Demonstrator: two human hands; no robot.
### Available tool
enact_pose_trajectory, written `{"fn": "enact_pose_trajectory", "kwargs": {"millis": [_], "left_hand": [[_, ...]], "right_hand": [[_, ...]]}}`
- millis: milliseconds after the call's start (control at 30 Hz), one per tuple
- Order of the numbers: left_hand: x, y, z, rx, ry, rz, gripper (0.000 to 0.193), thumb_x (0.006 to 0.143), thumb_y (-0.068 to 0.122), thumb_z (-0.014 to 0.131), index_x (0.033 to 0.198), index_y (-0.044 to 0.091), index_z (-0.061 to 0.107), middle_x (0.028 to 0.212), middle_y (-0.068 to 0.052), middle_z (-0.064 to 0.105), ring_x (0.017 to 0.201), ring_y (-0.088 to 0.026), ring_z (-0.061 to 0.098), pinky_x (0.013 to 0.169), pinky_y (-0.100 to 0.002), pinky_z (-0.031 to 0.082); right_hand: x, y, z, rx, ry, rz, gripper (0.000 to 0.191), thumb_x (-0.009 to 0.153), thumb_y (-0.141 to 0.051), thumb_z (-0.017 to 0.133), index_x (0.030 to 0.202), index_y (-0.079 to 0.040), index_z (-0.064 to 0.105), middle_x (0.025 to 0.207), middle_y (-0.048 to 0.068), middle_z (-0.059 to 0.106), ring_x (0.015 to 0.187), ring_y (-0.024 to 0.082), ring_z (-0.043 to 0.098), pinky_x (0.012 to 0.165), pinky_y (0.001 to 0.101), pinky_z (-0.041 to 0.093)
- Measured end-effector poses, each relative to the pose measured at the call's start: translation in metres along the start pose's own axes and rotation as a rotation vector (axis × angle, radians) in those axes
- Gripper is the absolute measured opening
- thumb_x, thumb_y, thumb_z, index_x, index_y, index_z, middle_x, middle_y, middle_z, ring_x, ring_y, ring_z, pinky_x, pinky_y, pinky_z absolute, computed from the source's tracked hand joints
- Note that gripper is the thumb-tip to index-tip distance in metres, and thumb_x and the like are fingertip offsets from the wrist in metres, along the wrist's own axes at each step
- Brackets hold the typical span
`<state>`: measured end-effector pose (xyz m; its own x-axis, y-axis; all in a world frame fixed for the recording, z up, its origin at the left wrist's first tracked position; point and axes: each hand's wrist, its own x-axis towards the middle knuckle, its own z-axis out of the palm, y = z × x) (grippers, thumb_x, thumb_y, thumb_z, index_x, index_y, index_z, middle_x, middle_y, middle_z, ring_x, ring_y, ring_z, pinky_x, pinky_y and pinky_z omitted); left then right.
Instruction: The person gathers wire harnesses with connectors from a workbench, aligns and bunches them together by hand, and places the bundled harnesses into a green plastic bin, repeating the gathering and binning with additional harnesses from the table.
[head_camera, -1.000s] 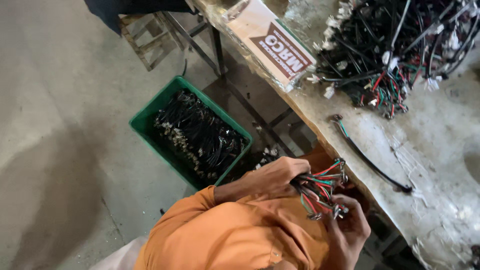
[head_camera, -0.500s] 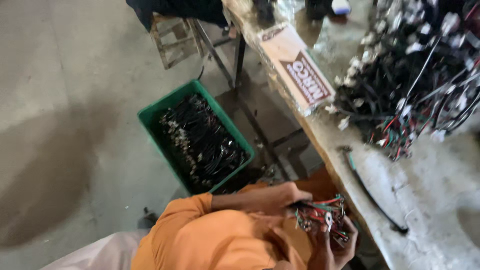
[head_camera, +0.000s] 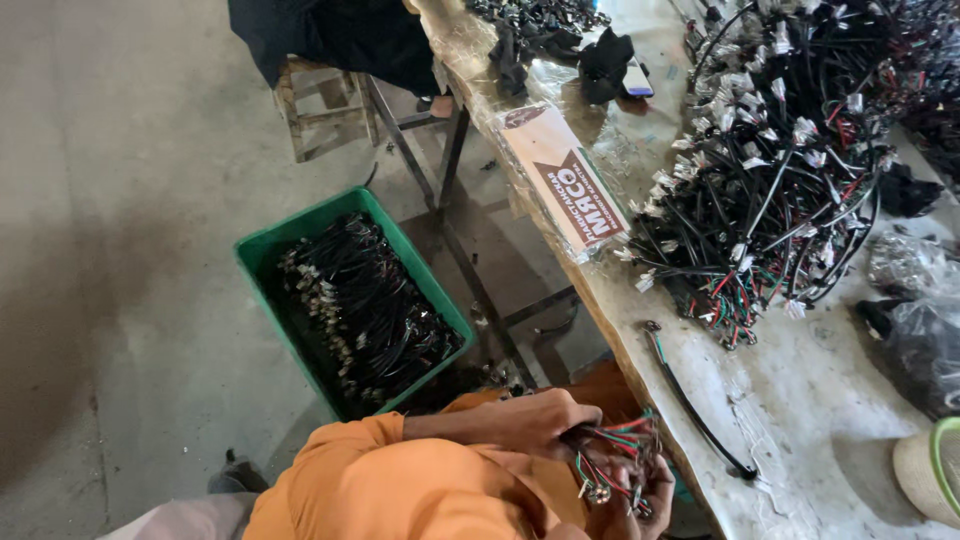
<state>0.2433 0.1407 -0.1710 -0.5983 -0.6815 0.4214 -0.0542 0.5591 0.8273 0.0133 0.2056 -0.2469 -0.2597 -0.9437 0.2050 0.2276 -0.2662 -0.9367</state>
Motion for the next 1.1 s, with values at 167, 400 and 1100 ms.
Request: {"fn": "enact_pose_trajectory", "kwargs": {"millis": [167,400,1100], "left_hand": [[-0.002,0.008,0.002,-0.104,0.166,-0.096,0.019,0.087,0.007,0.067,0.098,0.002,0.053,0.071,-0.02,0.057,0.068,-0.041,0.059,0.062,-0.046,0.045],[0.004,0.007,-0.013,-0.103,0.218,-0.276,0.018,0.093,0.008,0.066,0.101,0.002,0.051,0.066,-0.02,0.055,0.061,-0.04,0.057,0.059,-0.045,0.043],[0.022,-0.057,0.044,0.001,-0.115,-0.295,0.038,0.079,0.016,0.079,0.103,0.002,0.053,0.079,-0.019,0.065,0.075,-0.041,0.068,0.065,-0.045,0.052]], "right_hand": [[0.002,0.005,-0.014,-0.027,0.03,0.054,0.047,0.082,0.003,0.069,0.126,-0.004,0.056,0.106,0.008,0.071,0.092,0.015,0.071,0.076,0.0276,0.06],[0.0,-0.003,-0.02,-0.264,0.005,-0.018,0.01,0.087,0.007,0.075,0.095,0.005,0.068,0.092,0.014,0.069,0.075,0.014,0.061,0.069,0.0247,0.048],[0.005,-0.094,0.013,-0.08,0.022,0.108,0.032,0.102,-0.029,0.069,0.111,0.001,0.065,0.105,0.003,0.057,0.086,0.01,0.055,0.081,0.0254,0.047]]}}
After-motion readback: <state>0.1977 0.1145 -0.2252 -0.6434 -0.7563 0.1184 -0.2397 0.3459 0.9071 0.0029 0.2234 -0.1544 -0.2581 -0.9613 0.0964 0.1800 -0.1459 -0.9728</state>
